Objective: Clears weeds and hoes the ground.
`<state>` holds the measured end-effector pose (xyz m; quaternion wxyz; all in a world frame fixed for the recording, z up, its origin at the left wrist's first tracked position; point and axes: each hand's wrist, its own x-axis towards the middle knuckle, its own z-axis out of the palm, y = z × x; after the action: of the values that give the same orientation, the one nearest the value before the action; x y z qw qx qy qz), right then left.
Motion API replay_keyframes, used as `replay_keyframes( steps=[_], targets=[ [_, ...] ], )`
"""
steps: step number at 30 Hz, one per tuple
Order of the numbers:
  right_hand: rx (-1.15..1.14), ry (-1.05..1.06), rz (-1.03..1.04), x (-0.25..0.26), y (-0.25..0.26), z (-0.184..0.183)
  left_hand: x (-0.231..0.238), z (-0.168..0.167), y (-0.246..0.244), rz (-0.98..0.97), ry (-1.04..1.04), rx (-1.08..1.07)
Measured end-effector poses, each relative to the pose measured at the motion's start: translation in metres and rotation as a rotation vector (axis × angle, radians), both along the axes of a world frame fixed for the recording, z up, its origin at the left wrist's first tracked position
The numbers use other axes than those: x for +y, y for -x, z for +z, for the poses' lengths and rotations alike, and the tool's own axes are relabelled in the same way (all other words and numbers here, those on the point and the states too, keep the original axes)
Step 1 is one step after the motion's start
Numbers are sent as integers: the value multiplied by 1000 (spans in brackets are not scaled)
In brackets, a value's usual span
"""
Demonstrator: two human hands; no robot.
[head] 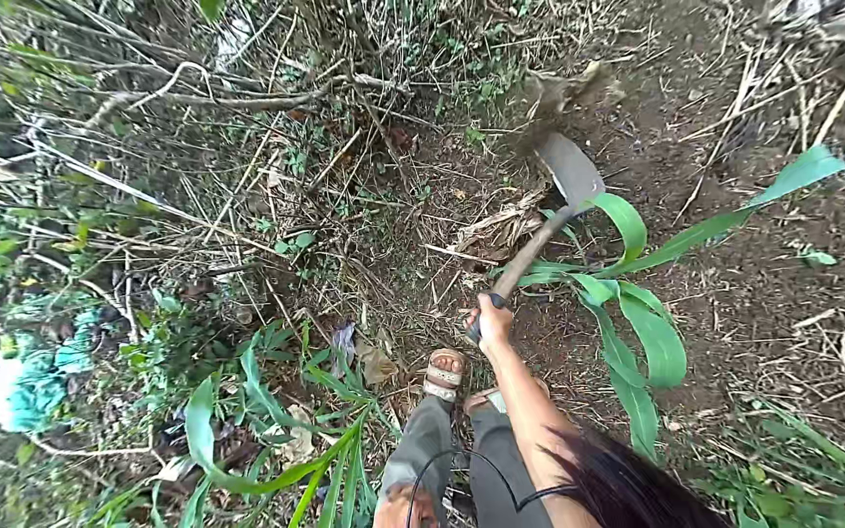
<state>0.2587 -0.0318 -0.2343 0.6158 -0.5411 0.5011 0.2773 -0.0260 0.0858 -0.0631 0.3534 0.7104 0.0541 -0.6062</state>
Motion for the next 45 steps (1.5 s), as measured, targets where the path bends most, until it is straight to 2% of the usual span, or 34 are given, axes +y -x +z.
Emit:
replay_keyframes(
  steps=[2,5,8,9,10,12,14,15,17,19,22,24,26,29,32,34,37,39,41,45],
  targets=[
    [26,29,-7,-29,-5,25,0,-1,4,-47,-18,19],
    [-72,17,-96,-51,-31,49,-3,1,5,-100,-27,72],
    [-237,-14,-181,-35,-57,29,-1,-1,10,-52,-11,17],
    [-234,2,-125,-29,-51,14,0,-1,13,-19,0,-7],
    [-199,28,9,-30,-28,-3,1,-1,16,13,11,-24],
    [-50,52,378,-45,47,-35,2,-1,18,33,21,-29],
    [114,67,633,-66,118,-32,0,0,15,0,18,-1],
    [189,70,670,-73,142,-19,-1,0,14,-23,13,22],
    [244,53,575,-82,160,12,-3,1,16,-53,-1,40],
    [185,3,380,-83,145,28,-5,0,20,-71,-10,42],
    [25,-70,103,-58,82,28,-4,-1,27,-19,-7,-17],
    [1,-104,21,-39,63,16,1,0,35,63,-8,-118],
    [77,-42,125,-40,88,1,2,-1,42,113,-6,-229],
    [206,62,503,-69,140,5,2,0,32,96,4,-276],
    [252,242,825,-119,174,56,4,4,16,-9,-34,-192],
    [306,328,900,-157,198,96,3,2,4,-118,-58,-102],
    [416,291,758,-196,256,140,-4,2,-17,-274,-89,-6],
    [463,194,544,-205,292,162,-11,3,-31,-398,-117,40],
    [457,190,276,-201,319,174,-16,2,-37,-533,-162,63],
    [365,296,-304,-192,302,176,-25,0,-50,-685,-246,61]
  ],
)
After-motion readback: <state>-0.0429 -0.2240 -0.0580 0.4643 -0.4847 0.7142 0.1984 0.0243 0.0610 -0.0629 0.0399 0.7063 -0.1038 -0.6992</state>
